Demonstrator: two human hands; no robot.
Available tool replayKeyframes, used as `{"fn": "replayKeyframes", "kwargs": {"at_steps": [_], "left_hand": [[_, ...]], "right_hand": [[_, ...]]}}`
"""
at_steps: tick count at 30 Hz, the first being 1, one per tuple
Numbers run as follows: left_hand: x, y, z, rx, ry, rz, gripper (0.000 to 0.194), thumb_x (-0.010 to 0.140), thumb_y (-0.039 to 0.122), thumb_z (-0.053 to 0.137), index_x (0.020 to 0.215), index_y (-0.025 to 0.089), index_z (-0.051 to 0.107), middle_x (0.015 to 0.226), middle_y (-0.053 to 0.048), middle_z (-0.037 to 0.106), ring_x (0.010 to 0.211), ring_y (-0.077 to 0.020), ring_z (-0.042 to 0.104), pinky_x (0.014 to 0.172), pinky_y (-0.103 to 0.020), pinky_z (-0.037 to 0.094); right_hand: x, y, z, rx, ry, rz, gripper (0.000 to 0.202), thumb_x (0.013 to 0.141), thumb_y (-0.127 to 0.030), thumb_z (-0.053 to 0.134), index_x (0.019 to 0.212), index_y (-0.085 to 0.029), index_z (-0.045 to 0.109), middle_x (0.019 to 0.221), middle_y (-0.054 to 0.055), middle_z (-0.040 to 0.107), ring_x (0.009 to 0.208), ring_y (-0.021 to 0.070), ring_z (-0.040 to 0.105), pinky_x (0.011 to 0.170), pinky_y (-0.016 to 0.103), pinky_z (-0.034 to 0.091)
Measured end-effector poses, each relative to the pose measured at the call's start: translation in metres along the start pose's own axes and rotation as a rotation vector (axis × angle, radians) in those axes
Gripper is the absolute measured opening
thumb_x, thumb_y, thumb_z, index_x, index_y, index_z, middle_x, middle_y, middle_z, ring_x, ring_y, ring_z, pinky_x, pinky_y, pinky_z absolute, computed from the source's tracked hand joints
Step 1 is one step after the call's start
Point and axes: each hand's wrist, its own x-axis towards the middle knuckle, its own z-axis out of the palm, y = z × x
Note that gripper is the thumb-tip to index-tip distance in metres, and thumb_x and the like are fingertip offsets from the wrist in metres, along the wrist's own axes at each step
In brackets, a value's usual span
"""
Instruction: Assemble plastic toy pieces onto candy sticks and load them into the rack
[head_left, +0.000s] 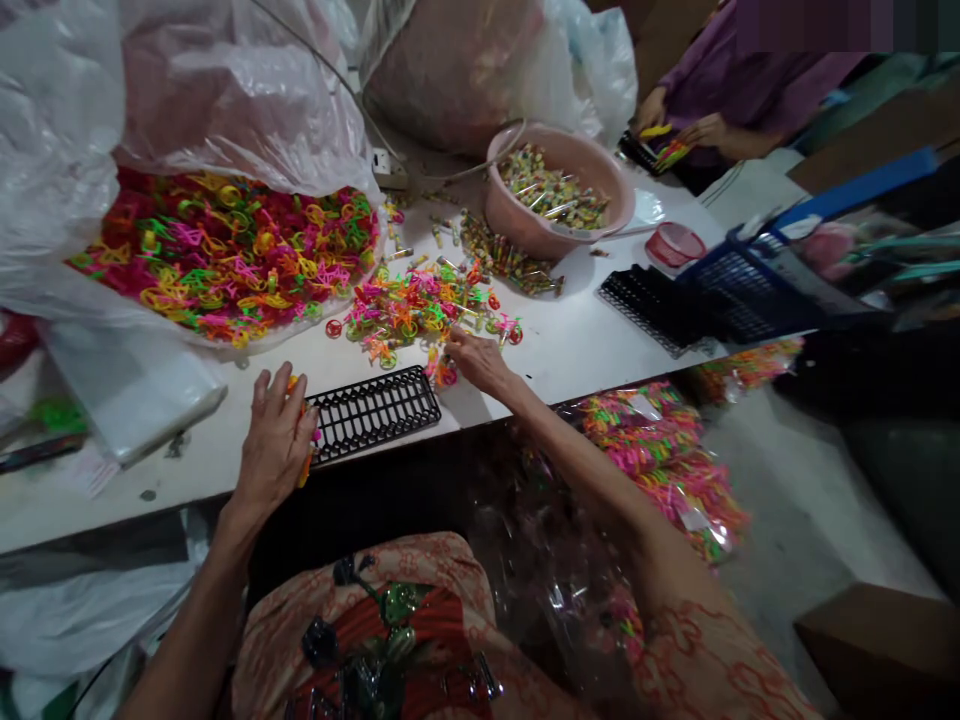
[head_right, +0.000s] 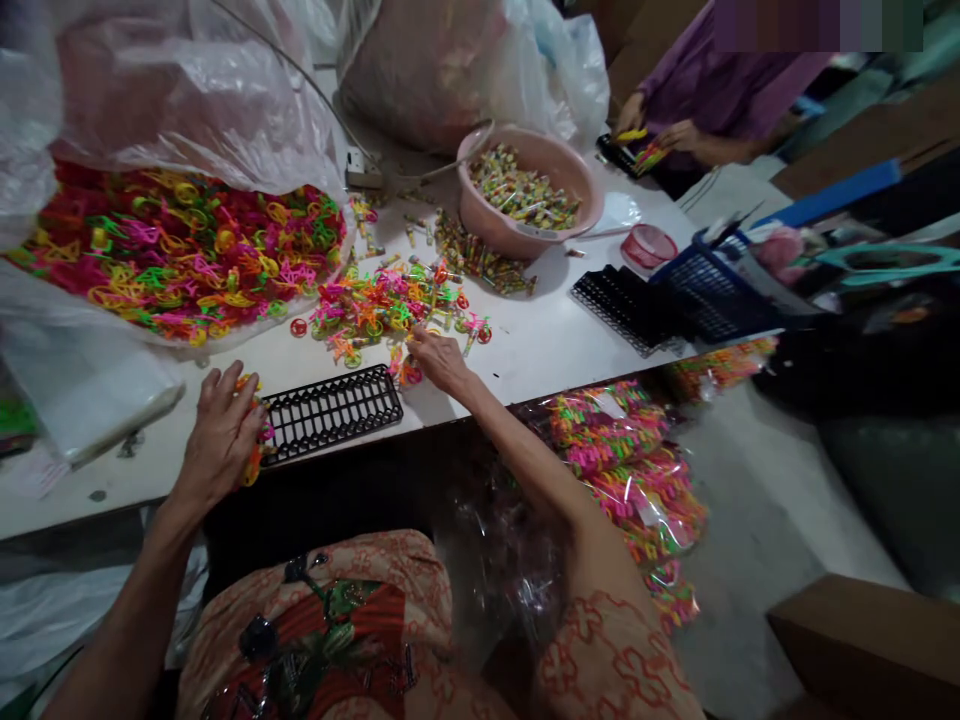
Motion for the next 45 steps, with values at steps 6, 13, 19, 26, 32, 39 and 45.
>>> {"fn": "replayKeyframes", "kwargs": {"at_steps": [6, 13, 19, 26, 32, 39, 45], "left_hand": [[-0.001, 0.001, 0.003, 0.033, 0.012, -0.012, 0.051, 0.095, 0.042, 0.037, 0.14, 0.02, 0.046, 0.155, -0.011, 0.035, 0.149, -0.0284, 0.015, 0.121, -0.054, 0.015], [-0.002, 0.0, 0.004, 0.029, 0.042, 0.001, 0.051, 0.096, 0.036, 0.036, 0.146, 0.026, 0.037, 0.161, -0.007, 0.022, 0.15, -0.0248, 0.012, 0.121, -0.053, 0.012], [-0.002, -0.003, 0.005, 0.025, 0.024, 0.019, 0.052, 0.096, 0.036, 0.035, 0.147, 0.024, 0.036, 0.158, -0.008, 0.031, 0.149, -0.0246, 0.012, 0.121, -0.052, 0.014], [0.0, 0.0, 0.003, 0.075, -0.009, 0.043, 0.054, 0.095, 0.04, 0.038, 0.146, 0.023, 0.038, 0.158, -0.009, 0.031, 0.149, -0.0283, 0.012, 0.12, -0.055, 0.016], [0.001, 0.003, 0.003, 0.07, 0.036, 0.031, 0.046, 0.095, 0.038, 0.038, 0.139, 0.027, 0.049, 0.155, -0.005, 0.037, 0.148, -0.0291, 0.017, 0.119, -0.058, 0.02], [0.002, 0.003, 0.008, 0.032, 0.067, 0.009, 0.047, 0.095, 0.043, 0.036, 0.136, 0.025, 0.053, 0.152, -0.007, 0.041, 0.147, -0.0286, 0.019, 0.119, -0.058, 0.02], [0.003, 0.001, 0.009, 0.016, 0.07, -0.005, 0.047, 0.095, 0.044, 0.035, 0.135, 0.026, 0.053, 0.151, -0.006, 0.041, 0.147, -0.0278, 0.019, 0.12, -0.054, 0.019]], "right_hand": [[-0.011, -0.035, 0.015, 0.55, 0.237, -0.009, 0.014, 0.078, -0.012, 0.051, 0.084, -0.016, 0.063, 0.085, 0.005, 0.062, 0.077, 0.0151, 0.055, 0.067, 0.024, 0.038], [0.013, -0.146, 0.046, 1.282, 0.13, 0.002, 0.007, 0.065, -0.013, 0.058, 0.067, -0.018, 0.054, 0.064, -0.005, 0.051, 0.06, 0.0106, 0.047, 0.058, 0.021, 0.037], [0.038, -0.169, 0.044, 1.174, 0.175, -0.079, 0.01, 0.072, -0.014, 0.058, 0.063, -0.018, 0.057, 0.071, 0.0, 0.056, 0.072, 0.0147, 0.054, 0.069, 0.024, 0.043], [0.032, -0.18, 0.034, 0.579, 0.029, -0.18, 0.018, 0.086, -0.019, 0.051, 0.098, -0.018, 0.065, 0.102, 0.008, 0.062, 0.081, 0.0189, 0.057, 0.07, 0.028, 0.043], [0.039, -0.135, 0.008, 0.497, 0.033, -0.211, 0.029, 0.085, -0.012, 0.053, 0.111, -0.018, 0.065, 0.111, 0.009, 0.063, 0.095, 0.0189, 0.061, 0.082, 0.029, 0.048], [0.055, -0.072, -0.006, 0.05, -0.009, 0.068, 0.039, 0.09, -0.004, 0.032, 0.109, -0.01, 0.066, 0.122, 0.023, 0.058, 0.096, 0.0261, 0.066, 0.076, 0.034, 0.048], [0.034, -0.079, 0.003, 0.41, 0.225, 0.043, 0.027, 0.086, -0.011, 0.042, 0.103, -0.015, 0.064, 0.11, 0.013, 0.064, 0.094, 0.0211, 0.062, 0.079, 0.031, 0.044]]}}
